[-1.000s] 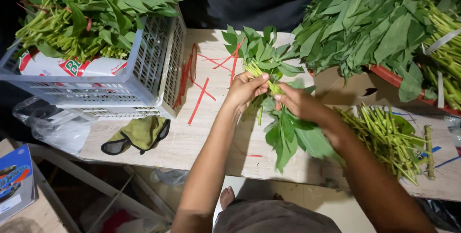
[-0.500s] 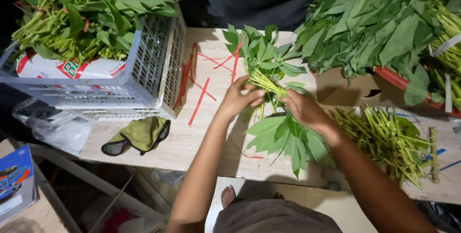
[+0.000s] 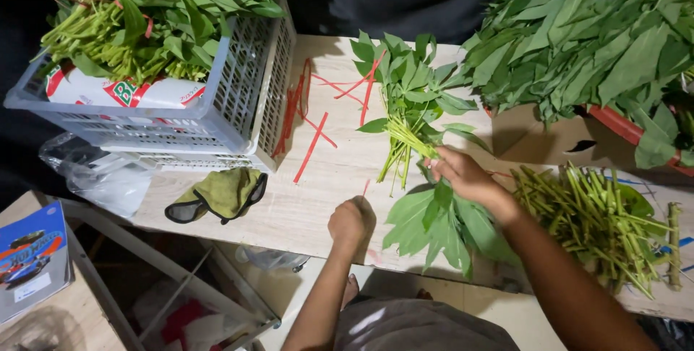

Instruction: Bundling leafy green vegetables into bunches using plastic ties.

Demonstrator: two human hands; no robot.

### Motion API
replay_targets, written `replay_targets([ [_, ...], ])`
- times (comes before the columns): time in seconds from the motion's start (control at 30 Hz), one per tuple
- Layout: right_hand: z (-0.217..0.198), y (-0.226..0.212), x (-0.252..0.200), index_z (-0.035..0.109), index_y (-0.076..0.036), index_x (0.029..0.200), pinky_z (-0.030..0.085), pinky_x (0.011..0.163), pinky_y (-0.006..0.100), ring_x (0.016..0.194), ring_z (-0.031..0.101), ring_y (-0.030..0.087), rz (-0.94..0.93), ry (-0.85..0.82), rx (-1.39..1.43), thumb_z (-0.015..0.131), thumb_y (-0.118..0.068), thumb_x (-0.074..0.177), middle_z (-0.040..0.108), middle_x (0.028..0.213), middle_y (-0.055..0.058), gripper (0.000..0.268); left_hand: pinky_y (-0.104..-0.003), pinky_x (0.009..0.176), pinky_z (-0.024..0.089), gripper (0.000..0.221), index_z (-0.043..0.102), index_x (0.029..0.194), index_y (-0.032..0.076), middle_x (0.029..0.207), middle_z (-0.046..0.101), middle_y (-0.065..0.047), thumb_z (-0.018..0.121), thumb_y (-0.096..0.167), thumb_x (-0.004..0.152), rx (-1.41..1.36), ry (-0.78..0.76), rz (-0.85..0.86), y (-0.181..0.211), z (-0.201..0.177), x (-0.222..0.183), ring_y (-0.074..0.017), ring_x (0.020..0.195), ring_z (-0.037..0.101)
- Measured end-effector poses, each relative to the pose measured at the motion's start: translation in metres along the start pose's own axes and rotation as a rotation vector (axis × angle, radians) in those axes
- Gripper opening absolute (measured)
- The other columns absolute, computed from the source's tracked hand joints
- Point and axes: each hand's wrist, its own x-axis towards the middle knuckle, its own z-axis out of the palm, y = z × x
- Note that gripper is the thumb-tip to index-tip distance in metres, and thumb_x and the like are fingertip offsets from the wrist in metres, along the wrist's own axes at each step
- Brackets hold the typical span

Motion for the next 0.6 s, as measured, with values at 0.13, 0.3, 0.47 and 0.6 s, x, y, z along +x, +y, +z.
replay_targets([
  [0.13, 0.005, 0.011, 0.002, 0.065, -0.009, 0.095, 0.052, 0.074, 0.033, 0.068, 0.059, 0.017, -0.042, 0.009, 0.211, 0.051, -0.020, 0.106, 0.066, 0.072, 0.003, 0.021, -0.048, 0.079, 0.063, 0.027, 0.076, 0.100, 0.008, 0.089, 0.077, -0.016, 0.062, 0.029, 0.090, -0.156, 0.036, 0.040, -0.018, 0.016, 0.036, -0.0384, 0.091, 0.076],
  [0.3, 0.010, 0.045, 0.026, 0.060, 0.003, 0.115, 0.057, 0.072, 0.035, 0.066, 0.056, 0.015, -0.074, -0.064, 0.477, 0.047, -0.011, 0.107, 0.054, 0.073, 0.003, 0.021, -0.026, 0.052, 0.053, 0.009, 0.072, 0.088, 0.003, 0.067, 0.068, -0.009, 0.075, 0.012, 0.086, -1.093, 0.034, 0.347, 0.015, 0.004, 0.049, -0.0133, 0.059, 0.064],
  [0.47, 0.006, -0.004, 0.020, 0.062, -0.001, 0.104, 0.056, 0.067, 0.032, 0.063, 0.056, 0.014, -0.090, -0.024, 0.560, 0.049, -0.010, 0.108, 0.052, 0.073, 0.002, 0.017, -0.022, 0.051, 0.058, 0.014, 0.068, 0.103, -0.004, 0.078, 0.073, -0.011, 0.065, 0.006, 0.093, -1.411, -0.213, 0.271, 0.067, -0.024, 0.043, -0.0114, 0.060, 0.070],
  [0.6, -0.008, -0.044, 0.014, 0.059, -0.003, 0.097, 0.053, 0.064, 0.030, 0.061, 0.054, 0.014, -0.112, 0.079, 0.566, 0.052, -0.015, 0.109, 0.054, 0.073, 0.003, 0.019, -0.024, 0.038, 0.051, 0.013, 0.063, 0.076, -0.002, 0.057, 0.062, -0.007, 0.065, 0.006, 0.087, -1.415, -0.307, 0.168, 0.079, -0.009, 0.037, -0.0128, 0.043, 0.063],
])
